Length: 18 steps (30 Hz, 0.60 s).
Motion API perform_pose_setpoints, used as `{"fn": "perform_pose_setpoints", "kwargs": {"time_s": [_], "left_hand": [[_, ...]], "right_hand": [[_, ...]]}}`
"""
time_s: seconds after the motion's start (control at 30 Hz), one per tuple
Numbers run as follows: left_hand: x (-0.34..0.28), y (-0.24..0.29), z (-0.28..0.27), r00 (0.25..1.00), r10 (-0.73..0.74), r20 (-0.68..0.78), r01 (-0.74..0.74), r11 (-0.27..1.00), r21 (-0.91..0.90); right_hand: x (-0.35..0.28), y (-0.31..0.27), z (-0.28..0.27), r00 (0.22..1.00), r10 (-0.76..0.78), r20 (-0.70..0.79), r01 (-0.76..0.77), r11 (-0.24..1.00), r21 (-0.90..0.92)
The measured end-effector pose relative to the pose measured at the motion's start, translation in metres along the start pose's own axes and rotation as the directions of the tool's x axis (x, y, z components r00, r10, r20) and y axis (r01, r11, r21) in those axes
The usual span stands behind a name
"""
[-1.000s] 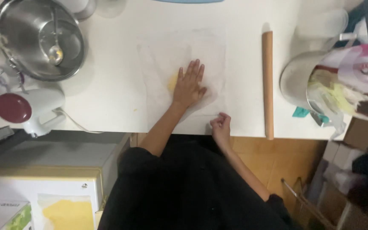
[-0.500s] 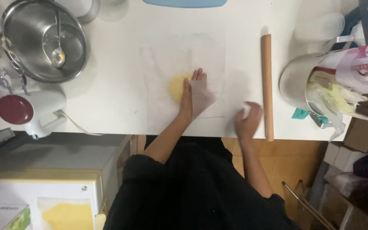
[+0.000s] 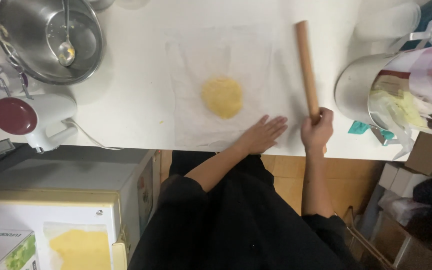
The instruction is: Rolling out yellow dough between sheets of parchment paper using a rolling pin.
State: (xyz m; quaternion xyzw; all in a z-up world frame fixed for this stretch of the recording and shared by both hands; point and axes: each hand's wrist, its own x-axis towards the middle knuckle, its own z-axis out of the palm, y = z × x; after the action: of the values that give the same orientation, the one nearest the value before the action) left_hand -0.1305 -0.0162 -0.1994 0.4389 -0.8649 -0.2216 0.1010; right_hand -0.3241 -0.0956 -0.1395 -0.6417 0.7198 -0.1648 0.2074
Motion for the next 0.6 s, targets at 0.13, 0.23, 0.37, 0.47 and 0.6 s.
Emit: {"fn": "perform_pose_setpoints", "kwargs": {"time_s": [0.13, 0.23, 0.37, 0.47, 0.6], "left_hand": [[-0.008, 0.003, -0.009, 0.970, 0.124, 0.211, -0.117, 0.992, -0.049], [-0.033, -0.001, -0.015, 0.973, 0.190, 0.132, -0.163, 0.968, -0.193], [-0.095, -0.031, -0.039, 0.990, 0.040, -0.138, -0.081, 0.949, -0.306], [-0.119, -0.066, -0.087, 0.910, -0.392, -0.137, 0.378, 0.919, -0.112], [-0.122, -0.115, -0.106, 0.630, -0.665, -0.400, 0.695, 0.713, -0.091]], "right_hand": [[-0.005, -0.089, 0.013, 0.962, -0.255, 0.101, 0.246, 0.965, 0.094], [-0.002, -0.119, 0.042, 0.750, -0.639, 0.168, 0.643, 0.765, 0.037], [0.005, -0.129, 0.059, 0.601, -0.762, 0.243, 0.794, 0.605, -0.067], [0.006, -0.113, 0.068, 0.579, -0.772, 0.262, 0.813, 0.572, -0.113], [0.013, -0.120, 0.074, 0.628, -0.717, 0.302, 0.778, 0.588, -0.222]]}}
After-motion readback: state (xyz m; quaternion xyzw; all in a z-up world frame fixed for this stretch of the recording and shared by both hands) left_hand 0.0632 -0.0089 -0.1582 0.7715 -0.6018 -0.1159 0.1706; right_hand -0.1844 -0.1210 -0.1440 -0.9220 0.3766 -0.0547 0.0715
